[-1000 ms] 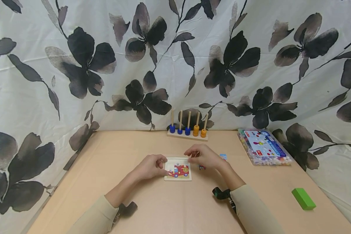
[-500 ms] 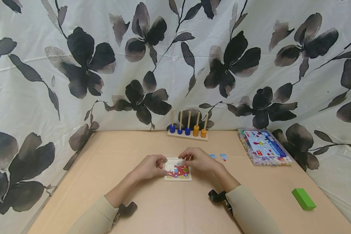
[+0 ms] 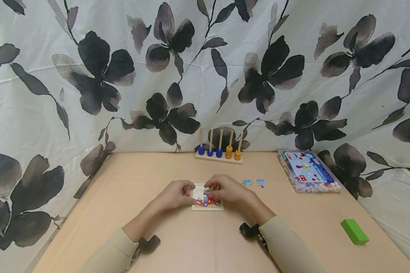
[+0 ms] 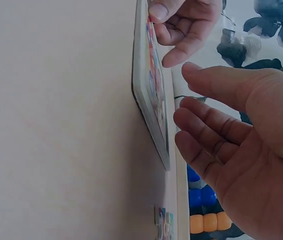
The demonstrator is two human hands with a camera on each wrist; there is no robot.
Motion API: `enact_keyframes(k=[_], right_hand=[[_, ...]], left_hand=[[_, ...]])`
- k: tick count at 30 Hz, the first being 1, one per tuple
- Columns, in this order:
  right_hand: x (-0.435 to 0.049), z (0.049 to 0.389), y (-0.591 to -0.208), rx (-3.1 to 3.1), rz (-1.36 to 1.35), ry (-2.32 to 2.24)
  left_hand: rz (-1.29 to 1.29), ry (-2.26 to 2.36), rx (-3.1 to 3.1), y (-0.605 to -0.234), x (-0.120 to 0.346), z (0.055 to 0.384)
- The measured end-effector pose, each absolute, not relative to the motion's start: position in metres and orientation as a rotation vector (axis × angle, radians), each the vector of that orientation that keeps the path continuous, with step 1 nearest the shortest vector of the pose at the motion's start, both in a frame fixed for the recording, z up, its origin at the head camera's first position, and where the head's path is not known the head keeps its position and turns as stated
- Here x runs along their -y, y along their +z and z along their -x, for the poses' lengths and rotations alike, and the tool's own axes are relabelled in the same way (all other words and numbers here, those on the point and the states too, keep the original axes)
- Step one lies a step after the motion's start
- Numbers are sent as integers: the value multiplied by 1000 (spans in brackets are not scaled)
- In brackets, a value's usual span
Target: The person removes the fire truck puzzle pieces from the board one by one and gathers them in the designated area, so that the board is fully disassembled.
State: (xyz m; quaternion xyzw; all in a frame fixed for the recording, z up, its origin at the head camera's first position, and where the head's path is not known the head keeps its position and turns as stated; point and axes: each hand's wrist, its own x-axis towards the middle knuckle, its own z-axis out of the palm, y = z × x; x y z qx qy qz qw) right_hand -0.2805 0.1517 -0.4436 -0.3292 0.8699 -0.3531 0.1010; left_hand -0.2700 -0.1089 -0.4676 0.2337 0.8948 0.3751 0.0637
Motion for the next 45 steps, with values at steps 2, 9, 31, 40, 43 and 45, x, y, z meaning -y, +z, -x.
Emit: enact_keyframes(k=[2, 9, 31, 40, 43, 45], right_hand=[[-151, 281, -445, -2574, 978, -1029], [-148, 282, -449, -2567, 997, -967], [-141, 277, -450, -2624, 1024, -810], [-140, 279, -452, -2635, 1026, -801], [-140, 279, -452, -2634, 1024, -802], [-140, 279, -452, -2632, 1019, -804]], left_hand=[[-710, 1137, -2701, -467, 109, 270], [-720, 1125, -2717, -466, 110, 269], [-738, 1130, -2713, -466, 108, 269], [-755, 1110, -2727, -466, 108, 269], [-750, 1116, -2722, -466, 108, 269], [-748, 1120, -2721, -466, 108, 269]])
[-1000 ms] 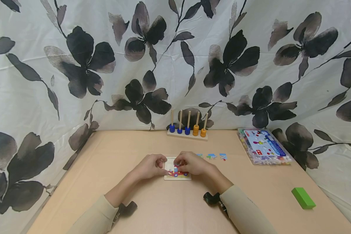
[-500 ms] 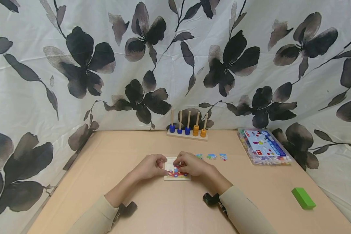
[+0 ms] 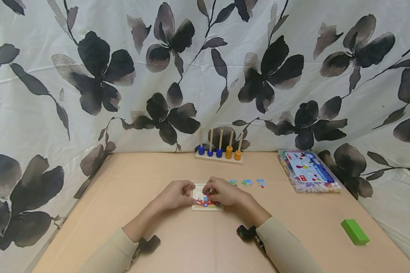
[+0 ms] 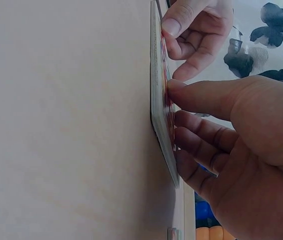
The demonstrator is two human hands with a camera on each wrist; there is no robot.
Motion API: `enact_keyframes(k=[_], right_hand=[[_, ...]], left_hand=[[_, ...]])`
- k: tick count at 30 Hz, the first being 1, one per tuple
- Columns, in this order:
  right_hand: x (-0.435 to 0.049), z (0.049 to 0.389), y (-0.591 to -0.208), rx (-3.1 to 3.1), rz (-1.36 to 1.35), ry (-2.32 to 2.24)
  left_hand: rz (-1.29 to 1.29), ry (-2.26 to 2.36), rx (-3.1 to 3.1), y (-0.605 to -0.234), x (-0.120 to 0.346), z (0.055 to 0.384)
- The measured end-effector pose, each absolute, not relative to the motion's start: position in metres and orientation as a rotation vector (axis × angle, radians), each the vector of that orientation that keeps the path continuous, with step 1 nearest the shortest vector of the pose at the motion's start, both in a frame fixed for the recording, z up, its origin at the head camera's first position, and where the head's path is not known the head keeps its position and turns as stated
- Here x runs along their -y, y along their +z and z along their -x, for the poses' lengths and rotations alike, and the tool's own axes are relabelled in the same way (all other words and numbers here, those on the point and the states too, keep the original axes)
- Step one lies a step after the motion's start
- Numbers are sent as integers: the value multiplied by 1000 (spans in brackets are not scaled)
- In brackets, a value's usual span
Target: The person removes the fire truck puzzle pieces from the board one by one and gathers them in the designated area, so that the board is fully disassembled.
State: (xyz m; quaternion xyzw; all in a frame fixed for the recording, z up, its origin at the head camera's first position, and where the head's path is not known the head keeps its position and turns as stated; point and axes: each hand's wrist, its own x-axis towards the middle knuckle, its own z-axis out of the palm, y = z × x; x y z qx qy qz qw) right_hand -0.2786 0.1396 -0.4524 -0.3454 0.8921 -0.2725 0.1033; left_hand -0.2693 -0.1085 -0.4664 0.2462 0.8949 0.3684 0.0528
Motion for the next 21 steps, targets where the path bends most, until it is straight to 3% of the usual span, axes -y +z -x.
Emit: enact_keyframes(k=[21], right_hand=[[-139, 278, -451, -2641, 1014, -812]], left_hand=[[-723, 1141, -2699, -464, 108, 268]])
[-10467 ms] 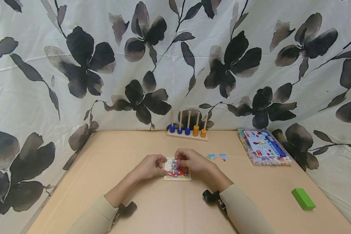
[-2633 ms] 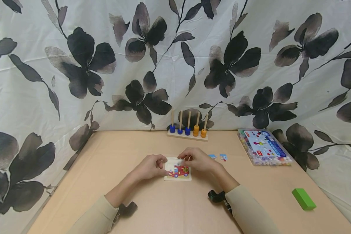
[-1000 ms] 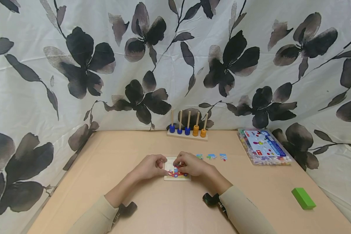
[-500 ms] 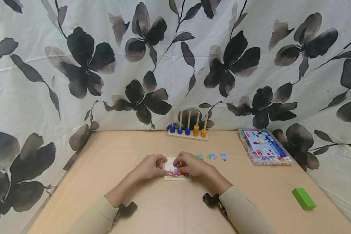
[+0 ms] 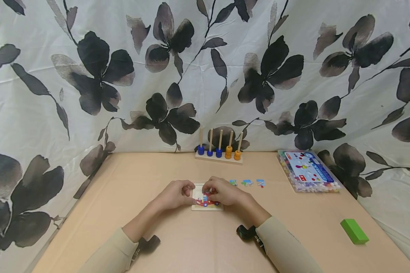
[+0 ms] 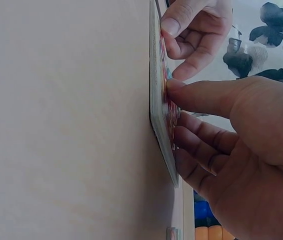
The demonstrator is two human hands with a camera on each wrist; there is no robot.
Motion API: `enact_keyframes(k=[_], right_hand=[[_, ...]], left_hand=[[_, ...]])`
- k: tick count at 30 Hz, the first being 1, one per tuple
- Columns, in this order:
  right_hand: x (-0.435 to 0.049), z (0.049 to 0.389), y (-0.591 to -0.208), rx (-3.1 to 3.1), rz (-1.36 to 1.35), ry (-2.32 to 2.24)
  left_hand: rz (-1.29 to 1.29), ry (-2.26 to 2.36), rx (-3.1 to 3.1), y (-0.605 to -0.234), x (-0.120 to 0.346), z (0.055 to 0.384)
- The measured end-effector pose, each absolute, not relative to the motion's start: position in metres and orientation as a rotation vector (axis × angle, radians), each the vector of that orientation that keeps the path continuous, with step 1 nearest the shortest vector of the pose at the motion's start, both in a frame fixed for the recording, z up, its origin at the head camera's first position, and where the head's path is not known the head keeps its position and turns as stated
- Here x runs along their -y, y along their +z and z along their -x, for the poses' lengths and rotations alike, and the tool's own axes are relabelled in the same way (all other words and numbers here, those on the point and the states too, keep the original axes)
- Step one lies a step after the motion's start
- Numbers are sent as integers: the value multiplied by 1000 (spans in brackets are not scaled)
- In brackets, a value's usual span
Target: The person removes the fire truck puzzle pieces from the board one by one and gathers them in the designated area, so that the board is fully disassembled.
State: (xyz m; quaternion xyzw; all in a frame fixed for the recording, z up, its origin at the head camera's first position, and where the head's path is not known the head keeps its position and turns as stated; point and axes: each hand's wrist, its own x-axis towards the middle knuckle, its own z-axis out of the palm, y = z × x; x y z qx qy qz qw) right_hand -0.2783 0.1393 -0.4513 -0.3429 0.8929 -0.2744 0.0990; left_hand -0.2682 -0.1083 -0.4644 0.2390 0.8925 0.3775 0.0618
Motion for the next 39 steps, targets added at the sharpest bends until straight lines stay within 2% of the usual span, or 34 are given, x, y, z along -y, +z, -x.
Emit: enact_keyframes(k=[39], right_hand=[[-137, 274, -448, -2687, 968, -834]], left_hand=[[-745, 1136, -2702, -468, 109, 270]])
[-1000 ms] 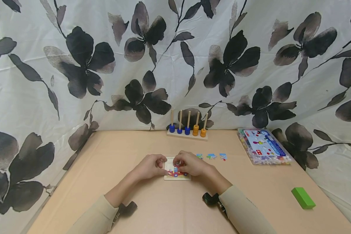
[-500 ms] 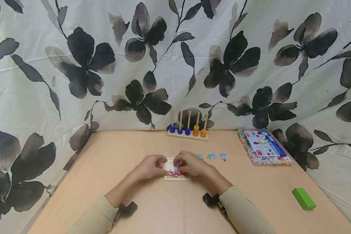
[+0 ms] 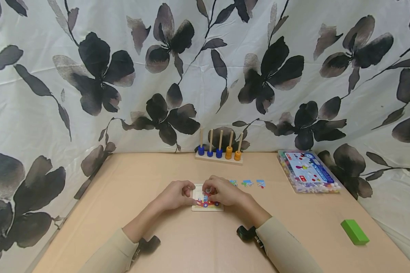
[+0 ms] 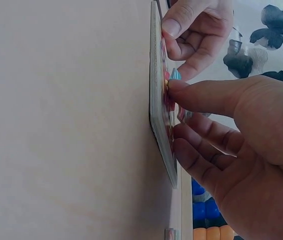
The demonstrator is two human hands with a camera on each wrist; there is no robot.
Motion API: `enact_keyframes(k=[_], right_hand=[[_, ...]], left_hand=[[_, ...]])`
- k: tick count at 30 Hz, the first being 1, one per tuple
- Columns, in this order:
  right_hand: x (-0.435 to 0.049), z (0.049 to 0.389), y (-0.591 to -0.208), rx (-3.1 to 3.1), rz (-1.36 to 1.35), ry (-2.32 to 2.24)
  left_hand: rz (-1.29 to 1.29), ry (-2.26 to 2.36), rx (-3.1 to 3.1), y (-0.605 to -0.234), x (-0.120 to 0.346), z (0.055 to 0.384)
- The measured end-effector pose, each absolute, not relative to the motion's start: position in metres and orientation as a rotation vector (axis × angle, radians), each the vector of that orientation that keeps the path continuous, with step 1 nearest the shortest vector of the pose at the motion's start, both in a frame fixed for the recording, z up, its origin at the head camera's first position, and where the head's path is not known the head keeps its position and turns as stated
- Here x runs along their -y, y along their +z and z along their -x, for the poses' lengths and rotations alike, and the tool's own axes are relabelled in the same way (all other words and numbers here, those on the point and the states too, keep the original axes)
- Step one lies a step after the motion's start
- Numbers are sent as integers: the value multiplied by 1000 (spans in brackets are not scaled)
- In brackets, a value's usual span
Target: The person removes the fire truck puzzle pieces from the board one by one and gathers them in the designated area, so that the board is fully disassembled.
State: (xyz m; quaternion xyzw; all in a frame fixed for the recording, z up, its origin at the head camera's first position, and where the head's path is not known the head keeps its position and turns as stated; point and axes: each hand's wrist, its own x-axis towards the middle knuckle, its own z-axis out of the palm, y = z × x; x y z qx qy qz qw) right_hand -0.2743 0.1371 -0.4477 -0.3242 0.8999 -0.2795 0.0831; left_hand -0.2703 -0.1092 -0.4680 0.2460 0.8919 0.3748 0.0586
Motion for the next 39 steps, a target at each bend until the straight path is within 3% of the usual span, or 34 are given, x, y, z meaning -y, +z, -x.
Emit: enact_keyframes(k=[39], right_hand=[[-149, 278, -444, -2521, 986, -1086]], left_hand=[[-717, 1109, -2706, -467, 110, 270]])
